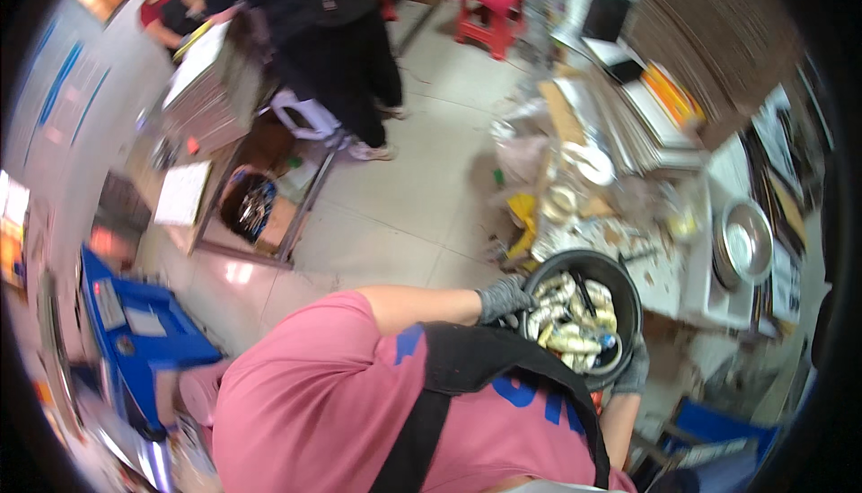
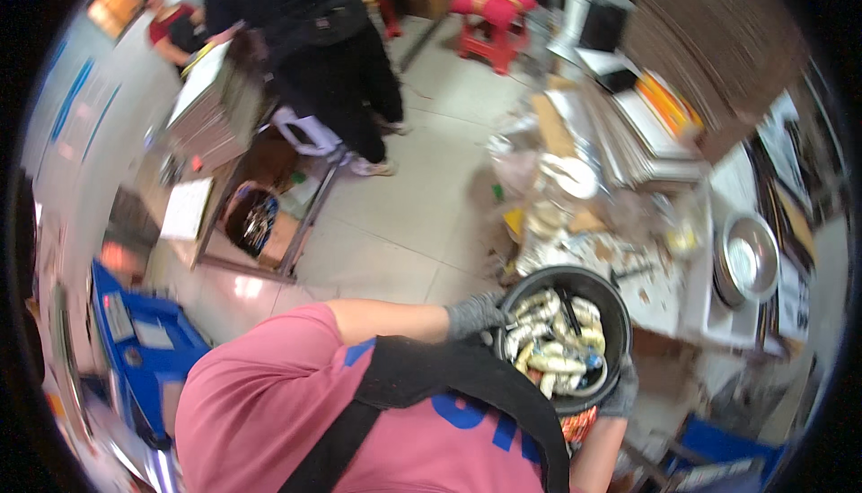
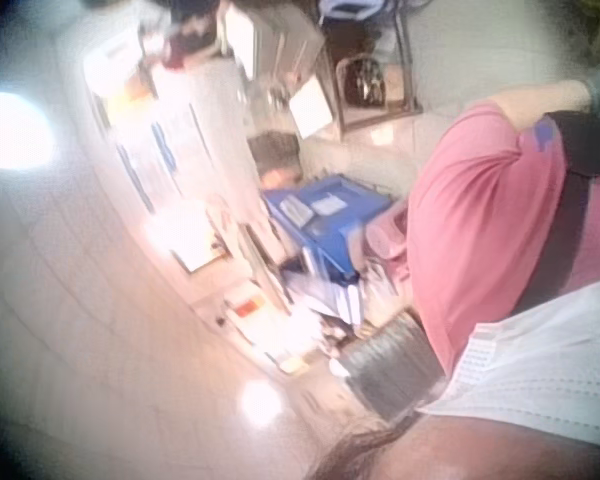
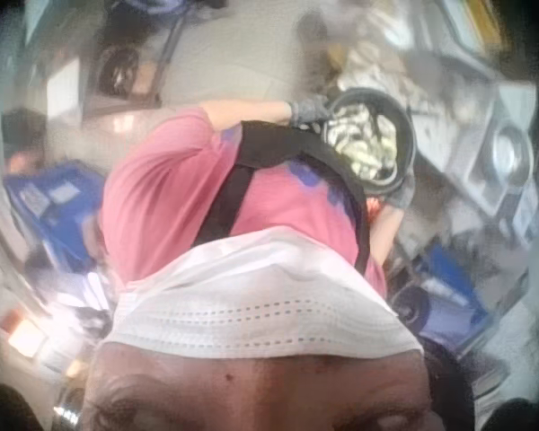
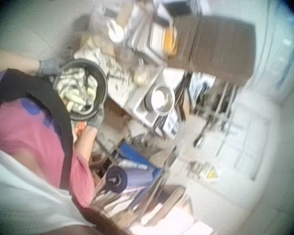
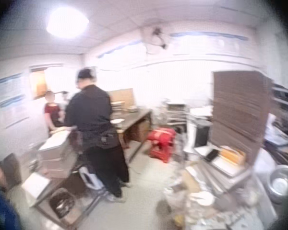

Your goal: The person separates a stack of printed paper sheets into smaller piles on a work table, then briefly handles a pot of food items before resuming paper separation. The person uses gloved hands to move and stack the sheets.

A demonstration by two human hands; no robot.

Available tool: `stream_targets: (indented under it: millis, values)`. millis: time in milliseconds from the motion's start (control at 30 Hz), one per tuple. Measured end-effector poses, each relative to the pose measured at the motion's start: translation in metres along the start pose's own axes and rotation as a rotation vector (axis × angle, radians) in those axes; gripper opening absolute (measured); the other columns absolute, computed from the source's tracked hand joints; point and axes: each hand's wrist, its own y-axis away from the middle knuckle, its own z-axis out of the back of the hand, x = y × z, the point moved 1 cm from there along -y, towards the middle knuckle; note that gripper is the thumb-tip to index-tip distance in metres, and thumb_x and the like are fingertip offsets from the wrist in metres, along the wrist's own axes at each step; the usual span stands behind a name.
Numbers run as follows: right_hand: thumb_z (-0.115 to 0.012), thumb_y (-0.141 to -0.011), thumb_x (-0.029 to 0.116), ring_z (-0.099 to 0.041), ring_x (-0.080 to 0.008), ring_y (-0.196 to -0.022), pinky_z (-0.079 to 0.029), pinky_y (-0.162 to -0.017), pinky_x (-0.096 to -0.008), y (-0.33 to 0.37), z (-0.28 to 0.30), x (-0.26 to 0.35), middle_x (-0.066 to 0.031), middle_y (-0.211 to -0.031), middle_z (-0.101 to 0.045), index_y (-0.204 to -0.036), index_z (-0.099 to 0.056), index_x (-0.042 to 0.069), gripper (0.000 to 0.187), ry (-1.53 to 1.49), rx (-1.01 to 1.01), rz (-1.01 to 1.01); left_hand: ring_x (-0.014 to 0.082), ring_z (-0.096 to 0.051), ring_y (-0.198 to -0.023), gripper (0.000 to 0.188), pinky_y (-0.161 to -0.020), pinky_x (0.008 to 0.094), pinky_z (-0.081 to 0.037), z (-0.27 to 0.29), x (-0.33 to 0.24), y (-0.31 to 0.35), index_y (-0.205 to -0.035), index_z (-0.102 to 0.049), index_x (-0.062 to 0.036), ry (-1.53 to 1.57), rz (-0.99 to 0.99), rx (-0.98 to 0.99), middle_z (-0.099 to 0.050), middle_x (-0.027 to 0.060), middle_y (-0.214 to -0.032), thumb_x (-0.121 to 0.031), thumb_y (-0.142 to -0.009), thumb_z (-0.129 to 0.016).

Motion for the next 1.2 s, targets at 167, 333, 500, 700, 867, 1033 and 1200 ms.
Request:
stream_targets:
  millis: [167, 333, 500, 700, 867, 1033, 1200]
  values:
    - [-0.059, -0.072, 0.035, -0.053, -0.0294, -0.098, -0.043, -0.086, -0.0404, 0.017, -0.081, -0.037, -0.0141, -0.111, -0.054, -0.112, -0.050, 0.002, 0.053, -0.042, -0.022, -0.195, 0.0156, -0.050, -0.040, 0.016, -0.032, 0.0266, -0.042, 0.061, -0.003, 0.082, -0.085, -0.055, -0.0049, 0.029, 0.035, -0.036, -0.054, 0.0056, -0.061, -0.016, -0.075, -0.060]
    - [-0.059, -0.072, 0.034, -0.053, -0.0296, -0.096, -0.043, -0.086, -0.0401, 0.003, -0.182, -0.088, -0.0139, -0.110, -0.054, -0.112, -0.051, 0.002, 0.052, 0.060, 0.262, -0.296, 0.0145, -0.051, -0.044, 0.021, -0.035, 0.0250, -0.044, 0.147, 0.020, 0.177, -0.085, -0.054, -0.0008, 0.137, -0.154, -0.215, -0.054, 0.0061, -0.063, -0.016, -0.074, -0.062]
    - [-0.058, -0.074, 0.030, -0.055, -0.0282, -0.090, -0.045, -0.083, -0.0380, -0.033, -0.297, -0.141, -0.0138, -0.104, -0.057, -0.108, -0.052, 0.001, 0.045, 0.229, 0.433, -0.275, 0.0115, -0.047, -0.046, 0.028, -0.040, 0.0224, -0.040, 0.229, 0.025, 0.253, -0.094, -0.055, -0.0025, 0.204, -0.254, -0.542, -0.054, 0.0027, -0.064, -0.022, -0.075, -0.061]
    - [-0.057, -0.076, 0.025, -0.055, -0.0285, -0.091, -0.044, -0.085, -0.0390, -0.074, -0.448, -0.208, -0.0144, -0.105, -0.057, -0.108, -0.052, -0.001, 0.042, 0.256, 0.628, -0.399, 0.0067, -0.045, -0.046, 0.022, -0.037, 0.0194, -0.034, 0.303, 0.010, 0.334, -0.094, -0.054, -0.0027, 0.210, -0.362, -0.774, -0.053, 0.0008, -0.062, -0.018, -0.078, -0.052]
    - [-0.055, -0.075, 0.019, -0.057, -0.0252, -0.083, -0.047, -0.078, -0.0358, -0.117, -0.562, -0.271, -0.0136, -0.097, -0.059, -0.103, -0.054, 0.000, 0.033, 0.309, 0.812, -0.572, 0.0069, -0.044, -0.041, 0.026, -0.033, 0.0186, -0.032, 0.374, 0.011, 0.365, -0.098, -0.052, -0.0020, 0.494, -0.535, -0.942, -0.054, 0.0021, -0.063, -0.017, -0.077, -0.055]
    - [-0.056, -0.077, 0.019, -0.057, -0.0162, -0.073, -0.049, -0.068, -0.0287, -0.127, -0.685, -0.323, -0.0067, -0.088, -0.059, -0.099, -0.054, 0.002, 0.027, 0.451, 0.968, -0.650, 0.0133, -0.056, -0.064, 0.030, -0.053, 0.0242, -0.048, 0.443, -0.007, 0.399, -0.104, -0.051, -0.0010, 0.733, -0.887, -1.117, -0.058, 0.0066, -0.082, -0.011, -0.076, -0.058]
    - [-0.056, -0.079, 0.023, -0.057, -0.0130, -0.071, -0.047, -0.065, -0.0267, -0.110, -0.825, -0.336, -0.0042, -0.081, -0.061, -0.093, -0.057, 0.001, 0.025, 0.519, 1.381, -0.739, 0.0205, -0.059, -0.076, 0.039, -0.068, 0.0316, -0.052, 0.487, -0.047, 0.466, -0.109, -0.048, 0.0006, 0.898, -1.148, -1.192, -0.058, 0.0119, -0.093, -0.013, -0.074, -0.060]
